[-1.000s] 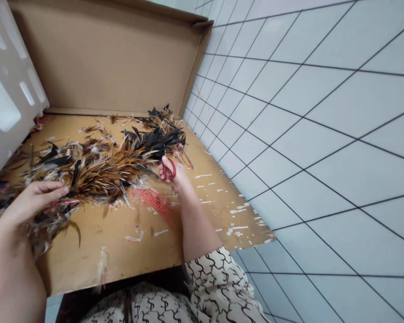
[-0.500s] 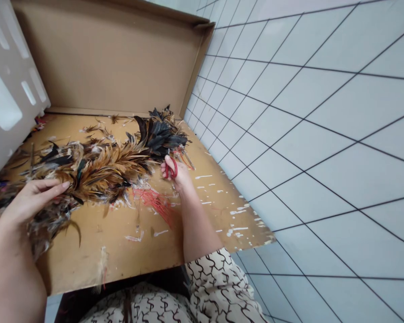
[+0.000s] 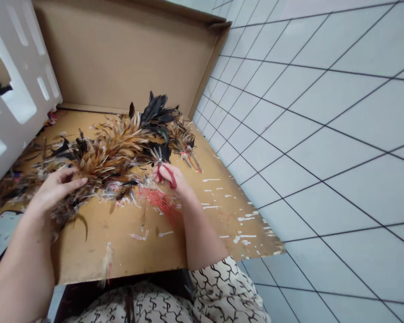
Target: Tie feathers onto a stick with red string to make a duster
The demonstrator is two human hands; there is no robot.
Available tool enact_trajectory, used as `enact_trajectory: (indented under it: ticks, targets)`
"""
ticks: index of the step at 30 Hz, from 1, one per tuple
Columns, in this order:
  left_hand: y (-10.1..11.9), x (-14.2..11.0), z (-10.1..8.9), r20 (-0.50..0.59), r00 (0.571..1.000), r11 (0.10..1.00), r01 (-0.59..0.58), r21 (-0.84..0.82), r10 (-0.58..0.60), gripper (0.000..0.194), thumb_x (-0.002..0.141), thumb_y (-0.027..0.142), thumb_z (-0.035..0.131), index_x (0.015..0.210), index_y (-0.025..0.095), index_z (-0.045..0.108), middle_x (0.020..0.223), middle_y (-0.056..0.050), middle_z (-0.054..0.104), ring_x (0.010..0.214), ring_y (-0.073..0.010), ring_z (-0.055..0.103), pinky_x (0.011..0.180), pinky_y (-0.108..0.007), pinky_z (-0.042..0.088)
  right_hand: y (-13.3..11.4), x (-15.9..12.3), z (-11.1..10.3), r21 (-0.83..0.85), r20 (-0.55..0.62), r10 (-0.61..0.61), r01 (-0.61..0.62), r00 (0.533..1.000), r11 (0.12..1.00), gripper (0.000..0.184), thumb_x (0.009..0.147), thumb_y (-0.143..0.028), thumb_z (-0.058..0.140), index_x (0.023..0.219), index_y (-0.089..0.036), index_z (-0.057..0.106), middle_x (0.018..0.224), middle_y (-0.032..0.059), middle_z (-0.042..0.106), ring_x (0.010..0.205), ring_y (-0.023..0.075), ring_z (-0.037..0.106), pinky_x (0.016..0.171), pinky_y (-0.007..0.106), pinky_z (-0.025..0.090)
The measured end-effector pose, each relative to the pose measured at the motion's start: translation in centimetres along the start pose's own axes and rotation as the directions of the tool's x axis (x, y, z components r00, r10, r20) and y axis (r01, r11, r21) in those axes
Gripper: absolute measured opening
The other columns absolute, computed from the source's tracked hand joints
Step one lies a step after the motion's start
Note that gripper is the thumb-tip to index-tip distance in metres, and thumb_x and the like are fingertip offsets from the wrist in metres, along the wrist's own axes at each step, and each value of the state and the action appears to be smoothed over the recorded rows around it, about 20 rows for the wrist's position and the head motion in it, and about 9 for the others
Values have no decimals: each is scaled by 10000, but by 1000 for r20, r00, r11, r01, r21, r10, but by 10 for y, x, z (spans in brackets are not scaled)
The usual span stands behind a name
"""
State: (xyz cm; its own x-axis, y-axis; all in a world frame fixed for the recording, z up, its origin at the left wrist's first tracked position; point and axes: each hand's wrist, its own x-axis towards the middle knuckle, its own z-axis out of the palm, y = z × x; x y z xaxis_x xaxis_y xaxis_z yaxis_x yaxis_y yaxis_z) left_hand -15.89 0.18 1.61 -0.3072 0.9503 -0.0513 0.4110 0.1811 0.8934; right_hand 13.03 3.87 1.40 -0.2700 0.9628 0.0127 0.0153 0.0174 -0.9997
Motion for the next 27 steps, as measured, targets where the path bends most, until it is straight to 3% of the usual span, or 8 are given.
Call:
enact_trajectory:
  ticks: [4, 8, 16, 27]
  targets:
    - [7, -5, 23, 105, 991, 948, 111, -299, -83, 529, 327, 354, 745, 788, 158, 576, 633, 34, 567, 619, -135, 499, 601, -253, 386, -2, -10, 24, -143, 195, 114, -86, 974, 986, 447, 563, -584, 674, 657, -177, 514, 588, -42, 499, 548, 81, 451, 546, 219, 347]
    - [10, -9, 40, 169, 983, 918, 127, -377, -67, 479, 319, 349, 744, 739, 161, 610, 625, 33, 572, 598, -124, 504, 611, -258, 390, 3, -12, 37, -224, 223, 136, -85, 965, 971, 440, 577, -575, 660, 617, -176, 478, 539, -66, 429, 517, 67, 387, 511, 209, 295]
    - [9, -8, 47, 198, 974, 890, 186, -417, -111, 419, 283, 307, 763, 651, 164, 621, 566, 29, 576, 548, -109, 492, 603, -258, 395, 17, -6, 42, -290, 265, 161, -81, 951, 954, 427, 577, -547, 665, 618, -164, 481, 535, -70, 406, 505, 58, 364, 500, 211, 261]
    - [5, -6, 47, 182, 981, 911, 129, -391, -61, 429, 307, 400, 775, 642, 171, 637, 610, 0, 605, 569, -129, 518, 595, -268, 410, 29, -3, 44, -385, 277, 156, -39, 948, 922, 409, 607, -540, 637, 597, -166, 472, 504, -73, 378, 486, 54, 335, 445, 191, 239]
